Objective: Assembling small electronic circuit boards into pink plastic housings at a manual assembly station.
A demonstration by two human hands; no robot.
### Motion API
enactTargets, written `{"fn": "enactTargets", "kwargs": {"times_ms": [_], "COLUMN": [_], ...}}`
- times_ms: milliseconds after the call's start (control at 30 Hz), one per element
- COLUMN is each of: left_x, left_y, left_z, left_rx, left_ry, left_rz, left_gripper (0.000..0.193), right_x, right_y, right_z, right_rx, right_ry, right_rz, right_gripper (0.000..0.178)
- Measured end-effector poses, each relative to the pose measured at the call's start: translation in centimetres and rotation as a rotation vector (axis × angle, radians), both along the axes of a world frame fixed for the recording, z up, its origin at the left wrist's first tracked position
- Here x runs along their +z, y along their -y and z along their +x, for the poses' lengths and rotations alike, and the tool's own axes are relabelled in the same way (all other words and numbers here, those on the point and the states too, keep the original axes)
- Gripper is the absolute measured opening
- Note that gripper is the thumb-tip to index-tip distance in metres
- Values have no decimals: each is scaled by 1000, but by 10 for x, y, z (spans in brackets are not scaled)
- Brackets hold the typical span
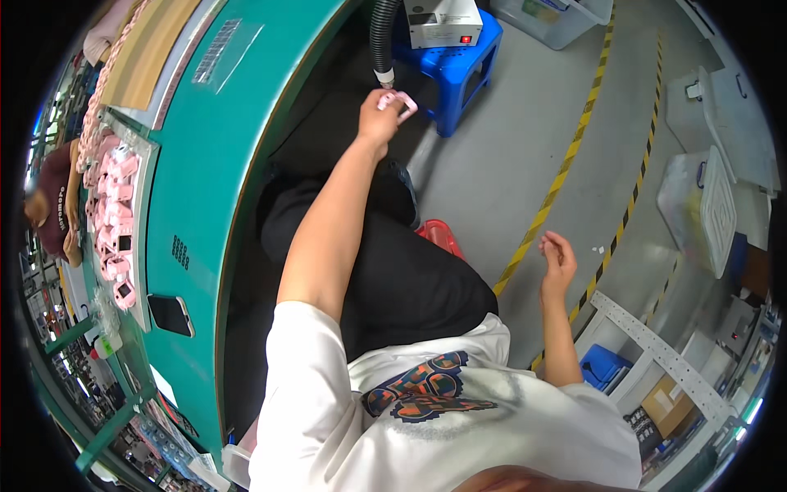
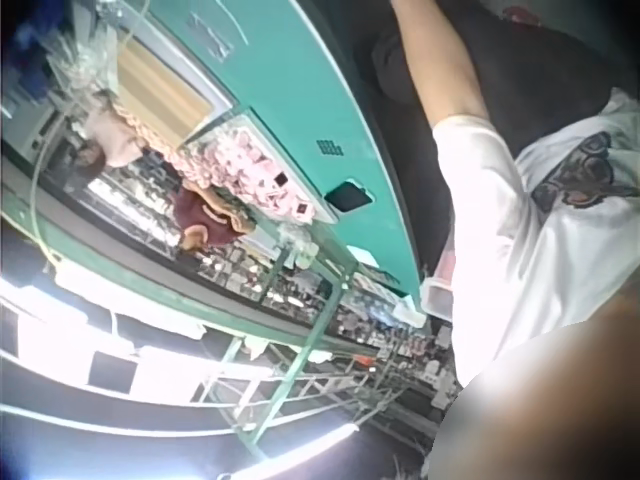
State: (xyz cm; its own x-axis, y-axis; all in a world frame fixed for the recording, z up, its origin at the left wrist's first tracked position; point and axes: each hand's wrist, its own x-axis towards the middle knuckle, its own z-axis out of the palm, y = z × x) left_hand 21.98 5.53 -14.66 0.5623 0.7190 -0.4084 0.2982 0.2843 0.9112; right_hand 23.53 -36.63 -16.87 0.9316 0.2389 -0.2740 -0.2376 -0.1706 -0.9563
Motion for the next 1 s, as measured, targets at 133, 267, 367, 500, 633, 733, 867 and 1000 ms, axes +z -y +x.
{"fn": "enactTargets", "kwargs": {"times_ms": [133, 267, 367, 500, 633, 733, 867, 1000], "left_x": [-21, -18, -10, 24, 94, 139, 128, 118], "left_y": [-7, -10, -19, 46, 117, 149, 188, 204], "left_z": [18, 8, -17, -52, -113, -213, -310, -348], "left_rx": [2, 13, -23, -256, -329, -213, 271, 614], "left_ry": [69, 131, 206, 45, 363, 401, 437, 608], "left_rz": [-13, -72, -64, -85, -8, -77, -204, -332], "left_gripper": [26, 23, 27, 14, 14, 18, 18, 23], "right_x": [-16, -18, -13, 12, 86, 157, 206, 176], "right_y": [3, -14, -36, -44, -137, -224, -321, -402], "right_z": [-12, -23, -27, -18, 5, -35, -117, -165], "right_rx": [15, 86, 185, 340, 576, 918, 1325, 1442], "right_ry": [-85, -117, -120, 159, 478, 669, 918, 1135], "right_rz": [25, 50, 67, 14, 435, 717, 693, 425], "right_gripper": [24, 23, 22, 19, 20, 22, 30, 38]}}
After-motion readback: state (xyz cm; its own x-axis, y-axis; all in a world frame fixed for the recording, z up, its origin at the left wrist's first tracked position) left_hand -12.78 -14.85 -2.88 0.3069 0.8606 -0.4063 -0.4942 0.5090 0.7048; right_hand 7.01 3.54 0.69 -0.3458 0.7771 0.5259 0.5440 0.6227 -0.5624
